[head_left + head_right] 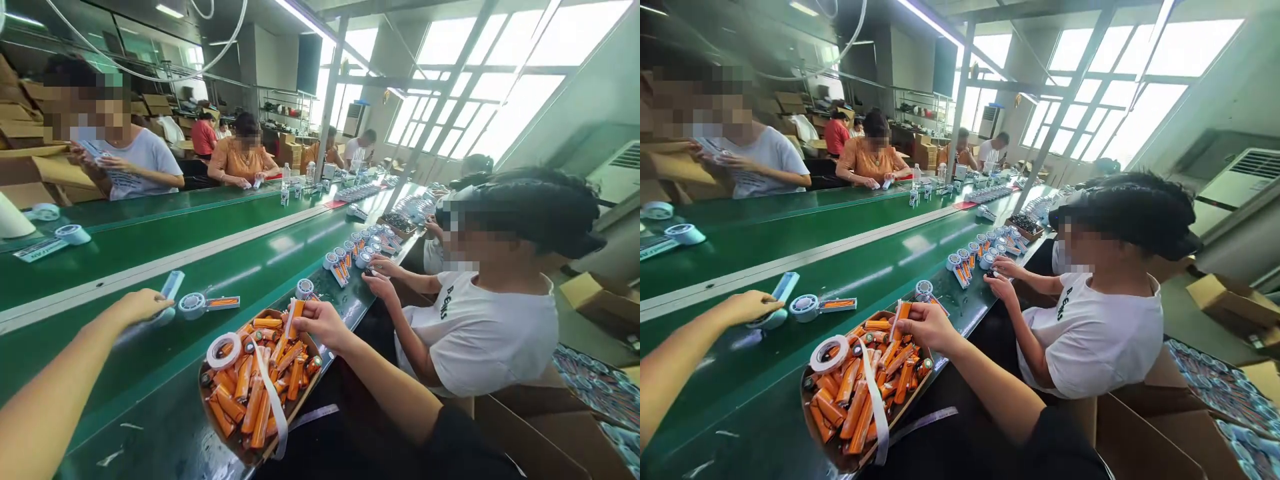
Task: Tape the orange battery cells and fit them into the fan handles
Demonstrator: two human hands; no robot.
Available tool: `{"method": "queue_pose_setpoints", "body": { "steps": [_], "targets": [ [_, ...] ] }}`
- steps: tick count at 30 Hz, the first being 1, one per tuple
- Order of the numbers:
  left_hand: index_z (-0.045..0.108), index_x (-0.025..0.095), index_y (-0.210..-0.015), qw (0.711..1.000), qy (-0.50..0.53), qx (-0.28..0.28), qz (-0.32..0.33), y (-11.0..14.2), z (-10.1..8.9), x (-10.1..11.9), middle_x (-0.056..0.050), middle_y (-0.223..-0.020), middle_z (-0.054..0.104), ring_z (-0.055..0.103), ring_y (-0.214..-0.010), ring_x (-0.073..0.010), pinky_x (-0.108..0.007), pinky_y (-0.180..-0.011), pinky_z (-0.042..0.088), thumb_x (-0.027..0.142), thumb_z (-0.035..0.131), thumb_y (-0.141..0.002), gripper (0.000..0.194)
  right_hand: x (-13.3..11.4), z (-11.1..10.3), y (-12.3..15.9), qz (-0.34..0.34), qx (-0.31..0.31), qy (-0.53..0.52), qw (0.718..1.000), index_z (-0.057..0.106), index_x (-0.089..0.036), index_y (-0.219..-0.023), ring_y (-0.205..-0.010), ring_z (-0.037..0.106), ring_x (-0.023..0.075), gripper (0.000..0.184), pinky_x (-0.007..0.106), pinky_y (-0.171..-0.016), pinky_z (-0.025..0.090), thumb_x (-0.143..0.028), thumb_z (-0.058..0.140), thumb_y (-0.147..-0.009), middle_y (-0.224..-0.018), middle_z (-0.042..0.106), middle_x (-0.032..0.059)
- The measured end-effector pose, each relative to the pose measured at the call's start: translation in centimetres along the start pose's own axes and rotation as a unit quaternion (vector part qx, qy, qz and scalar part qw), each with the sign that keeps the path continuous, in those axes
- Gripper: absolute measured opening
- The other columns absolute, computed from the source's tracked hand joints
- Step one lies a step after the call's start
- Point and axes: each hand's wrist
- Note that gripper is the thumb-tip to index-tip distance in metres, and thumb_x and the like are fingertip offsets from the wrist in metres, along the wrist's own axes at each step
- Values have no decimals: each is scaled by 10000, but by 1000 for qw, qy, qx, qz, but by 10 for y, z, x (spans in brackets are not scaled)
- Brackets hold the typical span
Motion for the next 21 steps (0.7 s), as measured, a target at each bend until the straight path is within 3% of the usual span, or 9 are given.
{"method": "queue_pose_setpoints", "body": {
  "steps": [3, 5, 8, 10, 13, 15, 18, 21],
  "targets": [
    [770, 166, -767, 996, -30, -80, 12, 16, -3, -15, -62, -834, 801, 773, -829, -280, -337, -765, 602, 222, 681, -695, 127, -8, 5, -8, -14, 1, -6, 1000, 761, -183, -1030, -870, 811, 258, 578, 421, -900, 651, -540, 975, -629, -920, 837, 58],
    [757, 175, -759, 991, -55, -117, 33, 37, -2, -20, -119, -996, 802, 778, -911, -326, -390, -807, 610, 199, 683, -651, 134, -13, 15, -19, -15, -14, -17, 1000, 714, -207, -1155, -837, 812, 240, 667, 393, -854, 657, -504, 985, -623, -906, 837, 34],
    [717, 178, -696, 984, -75, -162, 27, 74, 1, -15, -170, -982, 780, 772, -902, -374, -438, -804, 606, 197, 735, -626, 74, -16, 39, -44, -16, -59, -22, 998, 620, -254, -1254, -759, 801, 214, 753, 345, -735, 648, -450, 988, -628, -885, 835, 2],
    [737, 178, -748, 982, -64, -177, 7, 89, 4, -11, -145, -983, 788, 763, -992, -356, -399, -857, 591, 180, 762, -636, 114, -12, 61, -68, -42, -93, -5, 995, 601, -265, -1198, -751, 797, 209, 674, 338, -719, 640, -433, 971, -660, -891, 837, 2],
    [785, 233, -852, 981, -28, -190, -26, 90, 8, -19, -74, -999, 811, 753, -1041, -268, -318, -923, 560, 206, 777, -726, 130, 4, 103, -112, -89, -147, 79, 982, 604, -257, -1178, -803, 802, 217, 574, 372, -793, 639, -419, 917, -726, -901, 832, 11],
    [798, 254, -933, 982, 1, -187, -38, 88, 9, -30, -49, -1045, 812, 739, -1078, -228, -293, -962, 548, 236, 776, -811, 126, 18, 134, -138, -114, -186, 230, 948, 608, -251, -1246, -863, 801, 212, 498, 373, -837, 628, -399, 827, -823, -964, 831, 22],
    [759, 204, -1116, 985, 37, -163, -45, 92, 12, -38, -72, -1178, 768, 712, -1118, -221, -396, -1024, 567, 338, 715, -971, 202, 36, 173, -163, -138, -233, 455, 848, 627, -257, -1310, -933, 790, 199, 381, 343, -867, 601, -323, 697, -942, -1038, 830, 30],
    [692, 173, -1244, 988, 62, -130, -53, 96, 19, -36, -101, -1287, 704, 692, -1140, -236, -481, -1010, 592, 418, 664, -1030, 326, 48, 195, -175, -137, -266, 546, 783, 692, -261, -1250, -936, 784, 221, 284, 325, -862, 572, -282, 682, -967, -971, 832, 32]
  ]
}}
Point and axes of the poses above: each hand's wrist, its own y-axis away from the middle knuckle, its own z-axis out of the palm, x = y × z
